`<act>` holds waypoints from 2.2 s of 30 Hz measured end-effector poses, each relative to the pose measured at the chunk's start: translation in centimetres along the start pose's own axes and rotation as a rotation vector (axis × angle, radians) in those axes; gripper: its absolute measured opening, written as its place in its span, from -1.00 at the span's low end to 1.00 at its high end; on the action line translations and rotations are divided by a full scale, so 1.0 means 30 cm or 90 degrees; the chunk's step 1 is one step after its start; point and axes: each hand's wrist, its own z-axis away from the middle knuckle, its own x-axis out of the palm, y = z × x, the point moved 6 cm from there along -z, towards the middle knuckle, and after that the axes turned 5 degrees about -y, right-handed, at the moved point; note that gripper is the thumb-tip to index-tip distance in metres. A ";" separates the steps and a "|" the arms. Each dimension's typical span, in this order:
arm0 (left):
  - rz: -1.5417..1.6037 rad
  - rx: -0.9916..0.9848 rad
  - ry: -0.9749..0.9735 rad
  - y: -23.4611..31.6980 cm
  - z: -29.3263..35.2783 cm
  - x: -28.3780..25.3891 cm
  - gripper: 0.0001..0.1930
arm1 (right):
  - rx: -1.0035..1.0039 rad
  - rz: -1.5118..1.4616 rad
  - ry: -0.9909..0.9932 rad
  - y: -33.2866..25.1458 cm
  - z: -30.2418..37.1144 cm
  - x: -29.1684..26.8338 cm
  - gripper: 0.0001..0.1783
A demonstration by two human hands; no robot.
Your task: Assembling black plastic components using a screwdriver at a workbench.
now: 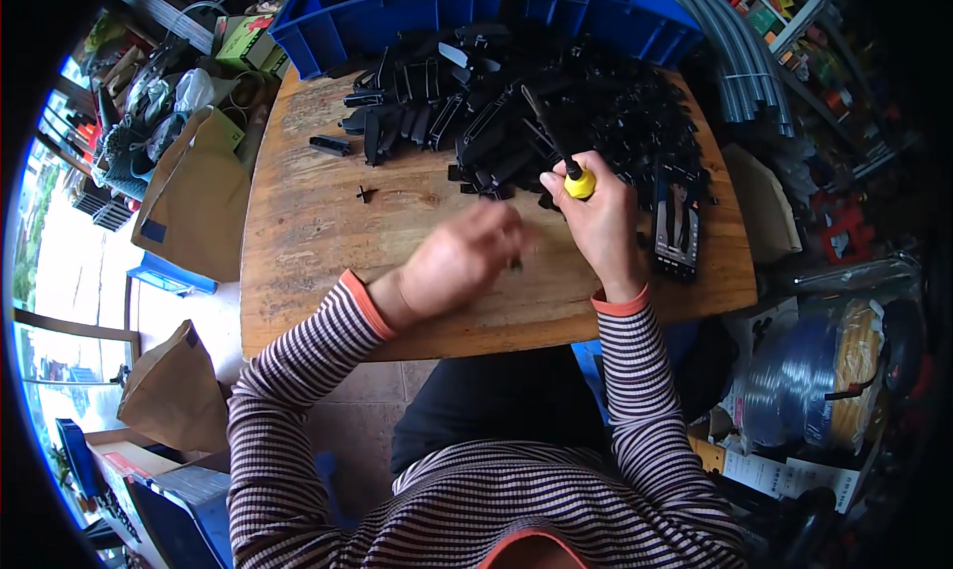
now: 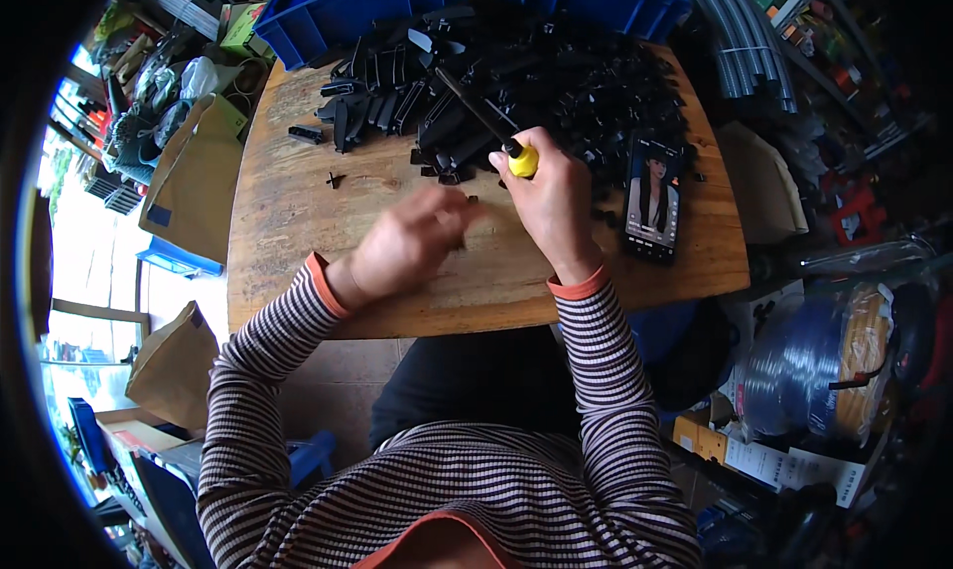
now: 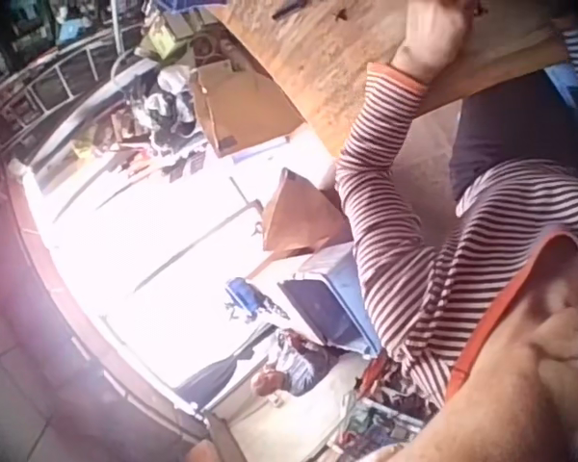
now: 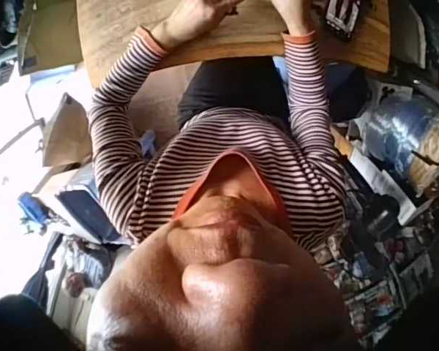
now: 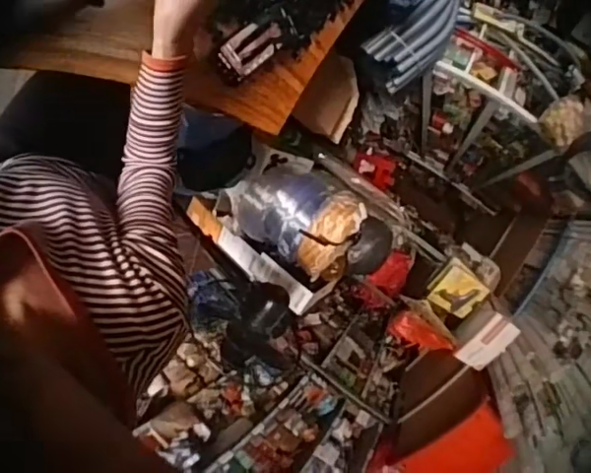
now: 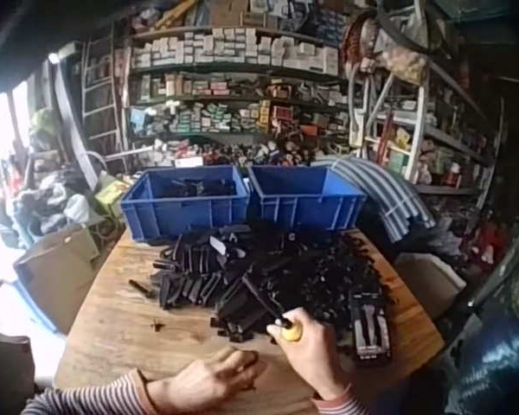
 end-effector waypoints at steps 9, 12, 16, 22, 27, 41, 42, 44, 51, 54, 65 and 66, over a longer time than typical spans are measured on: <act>0.048 0.029 -0.185 0.101 0.030 0.039 -0.54 | -0.038 0.038 -0.056 -0.008 0.066 0.009 -0.83; 0.083 0.039 -0.185 0.094 0.035 0.038 -0.56 | -0.045 0.052 -0.085 -0.012 0.076 0.006 -0.83; 0.074 0.057 -0.149 0.085 0.041 0.036 -0.59 | -0.059 0.032 -0.129 -0.061 0.081 0.017 -0.83; -0.055 0.095 -0.123 0.113 0.048 0.059 -0.67 | -0.068 0.066 -0.151 -0.081 0.082 0.018 -0.81; -0.085 0.105 -0.120 0.122 0.045 0.052 -0.71 | -0.067 0.118 -0.195 -0.072 0.087 0.035 -0.81; -0.079 0.101 -0.144 0.133 0.049 0.055 -0.73 | -0.058 -0.305 -0.064 -0.155 -0.053 -0.031 -0.86; -0.078 0.096 -0.151 0.135 0.052 0.065 -0.72 | -0.025 -0.321 -0.084 -0.124 -0.035 0.036 -0.86; -0.086 0.086 -0.162 0.123 0.046 0.062 -0.72 | 0.032 -0.355 -0.126 -0.093 -0.028 0.138 -0.86; -0.042 0.110 -0.099 0.065 0.005 0.055 -0.76 | 0.047 -0.025 -0.039 0.029 -0.053 -0.046 -0.82; 0.018 -0.012 -0.060 -0.064 0.020 -0.001 -0.75 | 0.020 0.198 -0.150 0.070 -0.015 0.023 -0.80; -0.200 -0.579 0.103 -0.534 0.207 -0.213 -0.76 | 0.014 0.217 -0.127 0.037 0.022 0.027 -0.81; -0.217 -0.546 0.137 -0.523 0.204 -0.222 -0.75 | 0.047 0.125 -0.117 0.046 0.030 0.011 -0.83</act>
